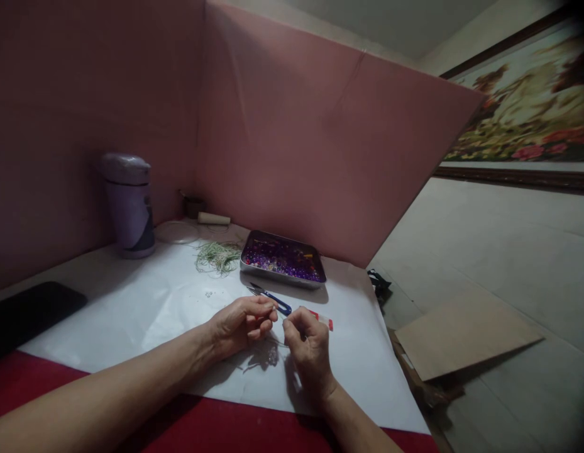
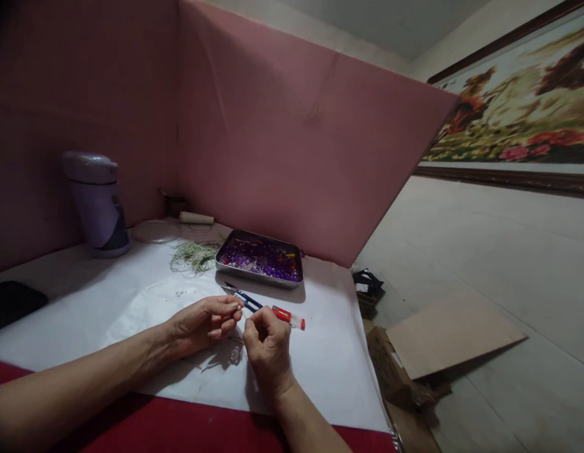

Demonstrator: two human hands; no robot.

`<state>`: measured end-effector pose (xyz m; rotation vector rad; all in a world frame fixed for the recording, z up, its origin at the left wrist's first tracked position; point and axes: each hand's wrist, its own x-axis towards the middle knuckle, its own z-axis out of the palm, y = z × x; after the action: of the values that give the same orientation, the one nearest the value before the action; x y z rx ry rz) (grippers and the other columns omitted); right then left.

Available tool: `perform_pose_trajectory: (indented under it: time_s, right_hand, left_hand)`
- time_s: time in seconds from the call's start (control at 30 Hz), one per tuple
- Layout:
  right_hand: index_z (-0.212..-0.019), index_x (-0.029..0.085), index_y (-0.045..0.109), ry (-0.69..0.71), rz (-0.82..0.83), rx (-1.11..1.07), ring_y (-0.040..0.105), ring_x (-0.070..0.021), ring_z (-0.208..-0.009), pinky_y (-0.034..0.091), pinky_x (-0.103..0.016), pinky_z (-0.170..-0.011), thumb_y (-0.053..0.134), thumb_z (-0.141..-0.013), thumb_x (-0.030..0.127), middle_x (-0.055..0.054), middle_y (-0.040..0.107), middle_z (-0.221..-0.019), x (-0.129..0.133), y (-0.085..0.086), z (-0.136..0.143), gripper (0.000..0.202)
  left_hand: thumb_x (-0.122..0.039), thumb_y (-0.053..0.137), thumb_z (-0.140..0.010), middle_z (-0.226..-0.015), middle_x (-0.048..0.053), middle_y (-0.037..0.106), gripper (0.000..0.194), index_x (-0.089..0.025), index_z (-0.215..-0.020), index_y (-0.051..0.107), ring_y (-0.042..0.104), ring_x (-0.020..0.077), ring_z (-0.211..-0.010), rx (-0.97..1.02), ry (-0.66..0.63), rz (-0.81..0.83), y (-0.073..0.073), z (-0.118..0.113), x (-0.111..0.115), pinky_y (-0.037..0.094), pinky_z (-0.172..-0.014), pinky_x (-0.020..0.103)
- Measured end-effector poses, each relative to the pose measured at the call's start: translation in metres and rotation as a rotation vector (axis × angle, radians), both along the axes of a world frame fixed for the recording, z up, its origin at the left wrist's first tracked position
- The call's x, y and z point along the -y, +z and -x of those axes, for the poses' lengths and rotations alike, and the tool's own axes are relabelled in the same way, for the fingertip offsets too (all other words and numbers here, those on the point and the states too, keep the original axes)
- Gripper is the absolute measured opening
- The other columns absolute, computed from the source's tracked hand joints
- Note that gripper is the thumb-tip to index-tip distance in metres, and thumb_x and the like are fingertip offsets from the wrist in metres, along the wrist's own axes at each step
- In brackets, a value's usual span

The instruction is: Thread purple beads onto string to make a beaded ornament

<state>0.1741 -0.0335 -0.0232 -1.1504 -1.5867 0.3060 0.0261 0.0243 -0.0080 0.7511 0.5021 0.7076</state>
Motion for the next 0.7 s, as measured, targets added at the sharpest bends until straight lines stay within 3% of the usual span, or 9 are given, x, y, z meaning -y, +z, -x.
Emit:
perform_pose_trajectory:
  time_s: [0.17,0.7]
  right_hand:
    - [-0.059,0.019,0.042,-0.002,0.003,-0.004,0.036,-0.0090,-0.047,0.030,-0.022,-0.047,0.049,-0.079,0.020,0.005,0.039,-0.053,0.0005,-0.0002,-0.0004,0.021]
    - [-0.059,0.019,0.042,0.002,-0.018,0.041,0.036,-0.0087,-0.047,0.029,-0.022,-0.047,0.048,-0.079,0.019,0.006,0.038,-0.052,0.0012,0.0015,0.0007,0.021]
  left_hand:
    - [-0.014,0.069,-0.065,-0.061,-0.002,0.050,0.014,-0.009,-0.075,0.060,0.037,0.0028,-0.045,0.010,-0.009,-0.002,-0.0007,-0.0004,0.0003,0.019,-0.041,0.017]
    - [-0.011,0.067,-0.063,-0.063,-0.001,0.052,0.015,-0.008,-0.077,0.061,0.039,0.0031,-0.046,-0.011,0.021,0.016,0.0017,-0.0002,0.0018,0.021,-0.042,0.016]
